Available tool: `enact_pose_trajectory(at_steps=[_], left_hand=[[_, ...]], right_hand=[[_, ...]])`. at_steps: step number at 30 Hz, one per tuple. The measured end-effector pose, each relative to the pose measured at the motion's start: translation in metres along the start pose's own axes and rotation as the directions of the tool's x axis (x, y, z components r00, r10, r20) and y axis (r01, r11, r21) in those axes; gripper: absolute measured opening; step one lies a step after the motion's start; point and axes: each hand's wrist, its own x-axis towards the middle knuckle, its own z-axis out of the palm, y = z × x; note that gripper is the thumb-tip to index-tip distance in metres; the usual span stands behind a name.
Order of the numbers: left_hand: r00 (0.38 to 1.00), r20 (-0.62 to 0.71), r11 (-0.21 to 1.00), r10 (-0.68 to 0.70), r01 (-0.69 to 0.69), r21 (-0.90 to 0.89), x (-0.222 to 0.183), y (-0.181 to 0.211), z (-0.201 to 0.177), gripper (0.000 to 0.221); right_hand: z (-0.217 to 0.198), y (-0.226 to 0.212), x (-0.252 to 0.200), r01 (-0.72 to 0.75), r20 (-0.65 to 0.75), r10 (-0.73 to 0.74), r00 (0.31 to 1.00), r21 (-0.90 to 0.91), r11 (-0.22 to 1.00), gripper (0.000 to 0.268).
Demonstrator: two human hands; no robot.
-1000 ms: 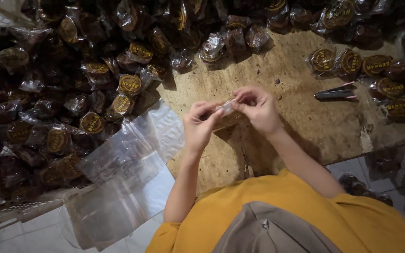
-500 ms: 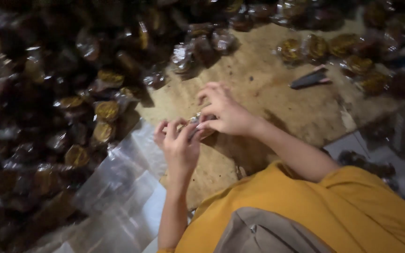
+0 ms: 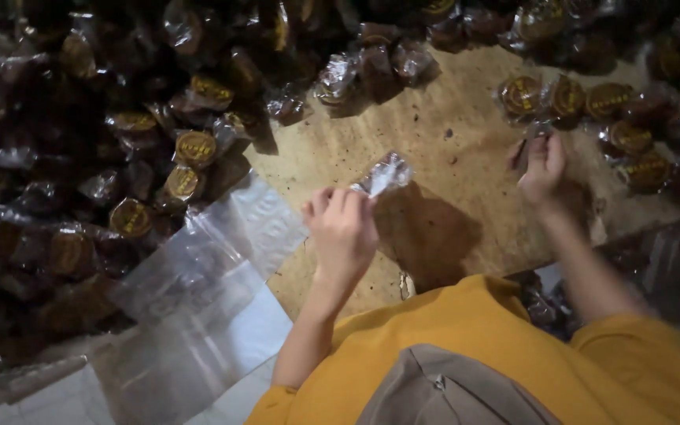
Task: Manually packaging individually wrapped baked goods into larger plastic bags and sealing them with a stapler.
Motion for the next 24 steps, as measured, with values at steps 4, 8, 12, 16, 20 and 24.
enact_pose_trajectory(at_steps=[4,8,12,16,20,24], left_hand=[[0.996,-0.094,0.999,-0.002,-0.002,-0.042,0.003,0.018,-0.009,0.013],[0.987,-0.161,0.999,-0.024,0.018,-0.041,0.001,0.012,-0.010,0.011],[0.981,-0.168,0.988,-0.101,0.079,-0.132,0.000,0.006,-0.018,0.007],[0.977,-0.166,0.968,-0.133,0.092,-0.235,-0.011,0.007,-0.013,0.009],[0.967,-0.172,0.950,-0.187,0.133,-0.283,-0.025,0.006,-0.019,0.014],[0.956,-0.263,0.992,-0.128,0.120,-0.045,-0.030,0.007,-0.026,0.007]], right_hand=[[0.151,-0.182,-0.037,-0.174,-0.020,0.287,0.958,0.752,0.635,0.048],[0.204,-0.228,-0.037,0.375,0.217,-0.424,0.879,0.237,0.897,0.021],[0.217,-0.229,-0.038,0.564,0.116,-0.602,0.790,0.249,0.787,0.022],[0.231,-0.198,-0.030,0.637,0.060,-0.664,0.745,0.230,0.736,0.030],[0.235,-0.173,-0.030,0.591,0.131,-0.626,0.769,0.229,0.774,0.039],[0.236,-0.182,-0.023,0.456,0.223,-0.494,0.840,0.203,0.867,0.044]])
